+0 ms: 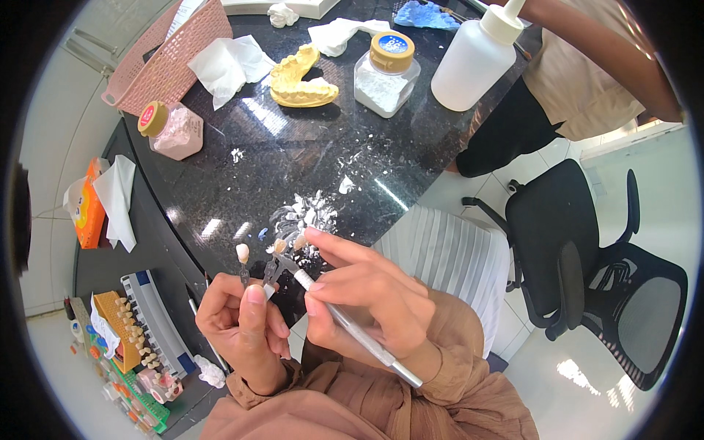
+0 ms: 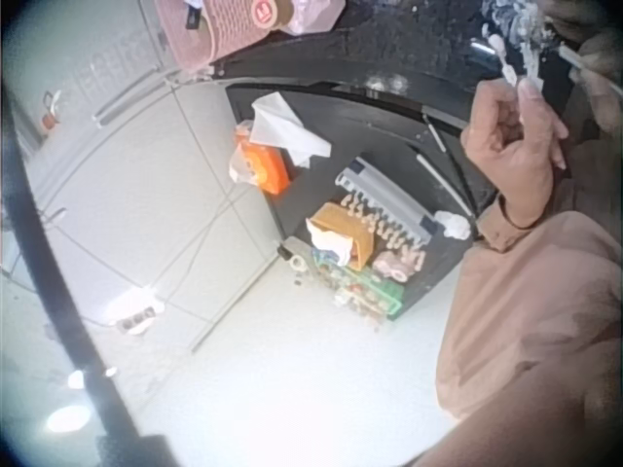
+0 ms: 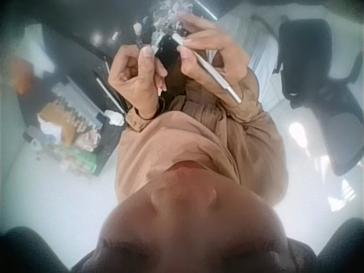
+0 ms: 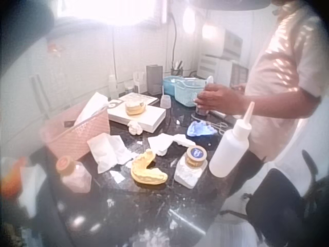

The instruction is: The person uses a metal spatula to apply a white powder to small tooth-shaped objects held in a metal holder. They wipe the objects with a tissue and place them into a tray. The person then handles a yellow dental mold and organizes various dental materials on the table.

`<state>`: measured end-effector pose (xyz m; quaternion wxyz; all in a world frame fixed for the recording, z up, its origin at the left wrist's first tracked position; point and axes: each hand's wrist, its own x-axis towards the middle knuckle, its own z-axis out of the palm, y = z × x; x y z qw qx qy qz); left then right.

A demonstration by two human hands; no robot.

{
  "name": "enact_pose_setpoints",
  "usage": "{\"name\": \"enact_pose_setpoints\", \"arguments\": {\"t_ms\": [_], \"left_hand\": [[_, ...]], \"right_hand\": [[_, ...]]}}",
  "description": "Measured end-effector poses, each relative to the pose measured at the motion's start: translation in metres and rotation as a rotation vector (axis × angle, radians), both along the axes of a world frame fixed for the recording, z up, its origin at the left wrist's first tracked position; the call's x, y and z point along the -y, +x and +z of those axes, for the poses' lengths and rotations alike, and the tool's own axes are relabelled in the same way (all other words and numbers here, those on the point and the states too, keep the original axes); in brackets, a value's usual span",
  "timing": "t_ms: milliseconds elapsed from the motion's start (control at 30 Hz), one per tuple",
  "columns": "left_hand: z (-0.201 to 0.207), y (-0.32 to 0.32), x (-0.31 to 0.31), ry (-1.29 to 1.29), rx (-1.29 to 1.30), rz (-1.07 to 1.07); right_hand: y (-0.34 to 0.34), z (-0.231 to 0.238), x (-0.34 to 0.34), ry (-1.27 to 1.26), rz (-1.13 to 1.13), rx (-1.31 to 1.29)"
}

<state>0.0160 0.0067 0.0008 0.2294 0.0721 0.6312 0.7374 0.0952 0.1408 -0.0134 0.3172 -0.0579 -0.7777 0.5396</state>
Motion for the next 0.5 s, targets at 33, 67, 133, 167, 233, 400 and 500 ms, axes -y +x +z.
{"name": "enact_pose_setpoints", "arguments": {"t_ms": [33,67,133,167,233,400,500], "left_hand": [[-0.0006,0.0,-0.0006,0.001,-0.005,-0.003],[-0.0015,0.0,-0.0013,0.006,-0.008,-0.002],[-0.0035,-0.0001,-0.0032,0.016,-0.015,-0.003],[-0.0029,0.0001,-0.003,0.004,-0.014,0.001],[-0.0005,0.0003,-0.001,-0.016,-0.015,0.01],[0.0008,0.0004,-0.0008,-0.041,-0.011,0.005],[0.0002,0.0003,-0.0017,-0.045,-0.016,0.0]], "right_hand": [[0.0004,-0.0006,0.0004,-0.024,-0.013,0.012],[0.0007,-0.0013,0.0015,-0.047,-0.027,0.023],[0.0009,-0.003,0.0028,-0.089,-0.062,0.038],[0.0001,-0.0034,0.0037,-0.112,-0.073,0.041],[-0.0011,-0.0018,0.0051,-0.142,-0.076,0.041],[0.0002,-0.0009,-0.0005,-0.062,-0.009,-0.007],[0.0009,0.0031,-0.0026,-0.024,0.002,0.035]]}}
